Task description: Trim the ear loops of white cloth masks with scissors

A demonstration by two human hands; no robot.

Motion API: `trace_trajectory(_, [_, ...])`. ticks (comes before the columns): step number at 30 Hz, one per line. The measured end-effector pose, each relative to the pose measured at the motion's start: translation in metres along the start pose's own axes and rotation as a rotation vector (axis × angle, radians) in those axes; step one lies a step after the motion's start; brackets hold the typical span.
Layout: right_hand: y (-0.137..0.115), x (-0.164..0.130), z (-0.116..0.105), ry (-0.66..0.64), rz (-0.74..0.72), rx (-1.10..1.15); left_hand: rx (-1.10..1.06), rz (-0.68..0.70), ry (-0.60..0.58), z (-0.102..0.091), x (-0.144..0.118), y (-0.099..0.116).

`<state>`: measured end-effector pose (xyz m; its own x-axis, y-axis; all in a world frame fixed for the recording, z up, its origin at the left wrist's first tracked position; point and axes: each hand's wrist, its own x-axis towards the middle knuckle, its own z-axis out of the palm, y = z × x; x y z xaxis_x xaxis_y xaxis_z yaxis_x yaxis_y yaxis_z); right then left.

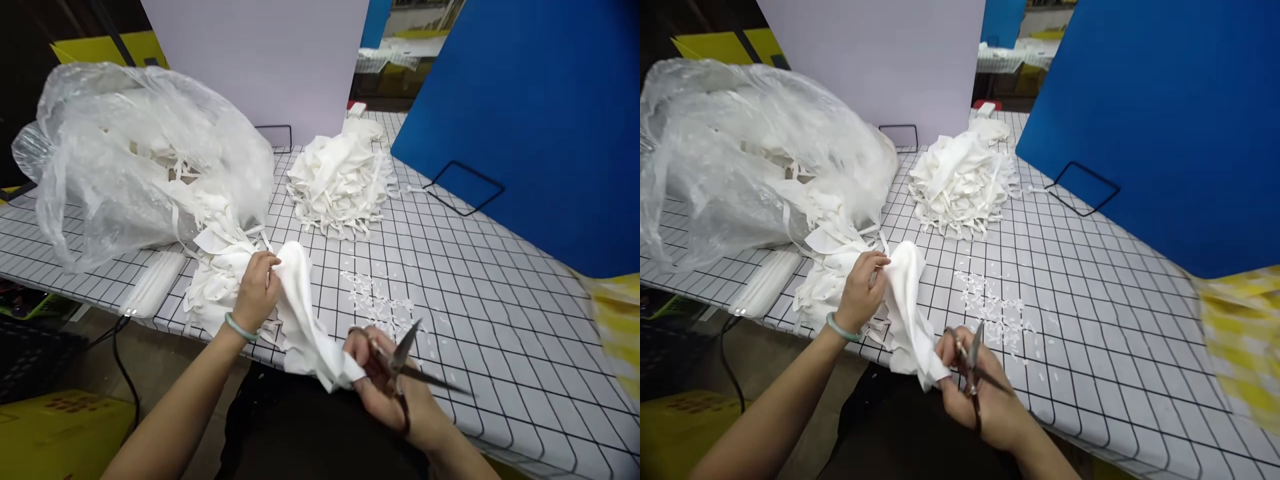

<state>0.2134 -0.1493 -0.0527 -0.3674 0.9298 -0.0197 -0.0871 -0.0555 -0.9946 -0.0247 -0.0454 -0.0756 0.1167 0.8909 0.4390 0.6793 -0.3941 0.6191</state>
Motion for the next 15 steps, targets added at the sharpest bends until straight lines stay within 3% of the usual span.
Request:
trace_trajectory(3, [0.009,-0.005,0.011,-0.053,0.12,-0.039,0.021,0.02,-0.043,0.01,0.034,-0.018])
trace_trajectory(7, [0.027,-0.01,0.015,-0.004,0.149,-0.049,-0.012,0.072,-0.257,0.013,0.071,-0.02])
trace_trajectory(10, [0.033,-0.013,0.011,0.037,0.127,-0.016,-0.069,0.088,-0.297,-0.012,0.089,-0.004])
trace_trajectory(13, [0.036,-0.014,0.005,0.114,0.086,0.015,-0.155,0.162,-0.063,-0.051,0.085,0.017])
trace_trajectory(14, [0.038,-0.014,0.003,0.141,0.079,0.011,-0.183,0.213,-0.022,-0.063,0.076,0.023])
trace_trajectory(15, [0.041,-0.014,0.002,0.163,0.081,-0.001,-0.193,0.24,-0.053,-0.072,0.063,0.026])
